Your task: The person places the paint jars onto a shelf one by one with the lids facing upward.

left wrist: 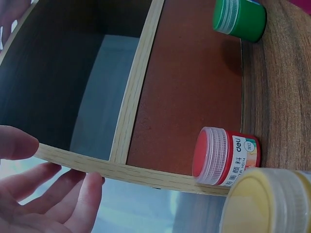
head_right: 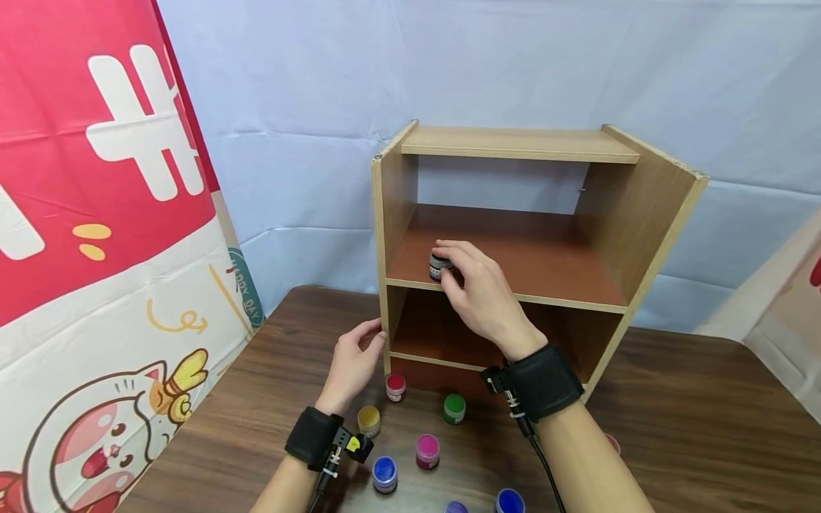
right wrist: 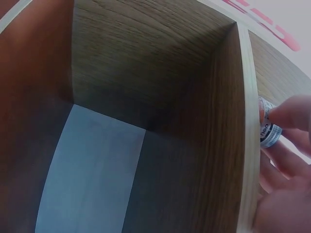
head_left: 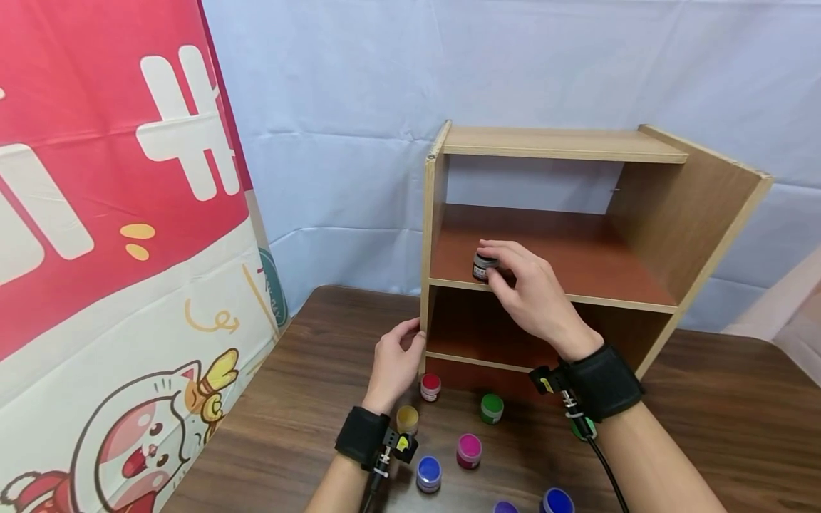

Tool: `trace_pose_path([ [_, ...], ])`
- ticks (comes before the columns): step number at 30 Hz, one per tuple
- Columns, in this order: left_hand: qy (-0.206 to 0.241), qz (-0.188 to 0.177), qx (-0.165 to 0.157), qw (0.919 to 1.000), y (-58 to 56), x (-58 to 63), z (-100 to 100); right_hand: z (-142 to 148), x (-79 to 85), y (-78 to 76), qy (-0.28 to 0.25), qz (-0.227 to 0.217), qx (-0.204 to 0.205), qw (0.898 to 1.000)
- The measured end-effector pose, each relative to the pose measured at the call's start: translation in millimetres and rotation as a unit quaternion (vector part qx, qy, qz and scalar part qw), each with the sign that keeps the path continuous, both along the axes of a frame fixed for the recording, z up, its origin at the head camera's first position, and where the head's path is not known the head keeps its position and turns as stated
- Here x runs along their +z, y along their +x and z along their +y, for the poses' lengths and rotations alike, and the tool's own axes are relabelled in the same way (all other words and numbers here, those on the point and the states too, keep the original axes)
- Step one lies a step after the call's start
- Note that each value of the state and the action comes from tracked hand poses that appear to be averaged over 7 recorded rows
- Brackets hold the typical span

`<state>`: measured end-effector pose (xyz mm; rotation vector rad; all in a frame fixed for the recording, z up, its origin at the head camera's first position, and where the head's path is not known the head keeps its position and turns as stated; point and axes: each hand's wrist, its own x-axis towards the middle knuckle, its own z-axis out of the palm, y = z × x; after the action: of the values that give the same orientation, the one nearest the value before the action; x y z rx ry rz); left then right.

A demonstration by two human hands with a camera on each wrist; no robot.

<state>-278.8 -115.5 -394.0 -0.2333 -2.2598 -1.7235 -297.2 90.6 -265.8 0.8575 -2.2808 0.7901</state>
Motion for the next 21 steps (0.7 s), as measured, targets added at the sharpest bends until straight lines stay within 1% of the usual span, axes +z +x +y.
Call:
trace_pose_path([
  [3,-0.001,0.009,-0.003,1.0,-0.7,-1.6,0.2,-0.8,-0.5,-0.4,0.0,-0.002,-0.001,1.0],
  [17,-0.002,0.009,-0.001,1.0,-1.8,-2.7,0.9,-1.4,-1.6,-2.2,-0.003,-0.004,-0.001,1.0],
  [21,-0.003,0.006,0.0,1.0,-1.5,-2.0,1.2,0.9,-2.2,-1.5,-0.021,-0.016,-0.004,1.0],
])
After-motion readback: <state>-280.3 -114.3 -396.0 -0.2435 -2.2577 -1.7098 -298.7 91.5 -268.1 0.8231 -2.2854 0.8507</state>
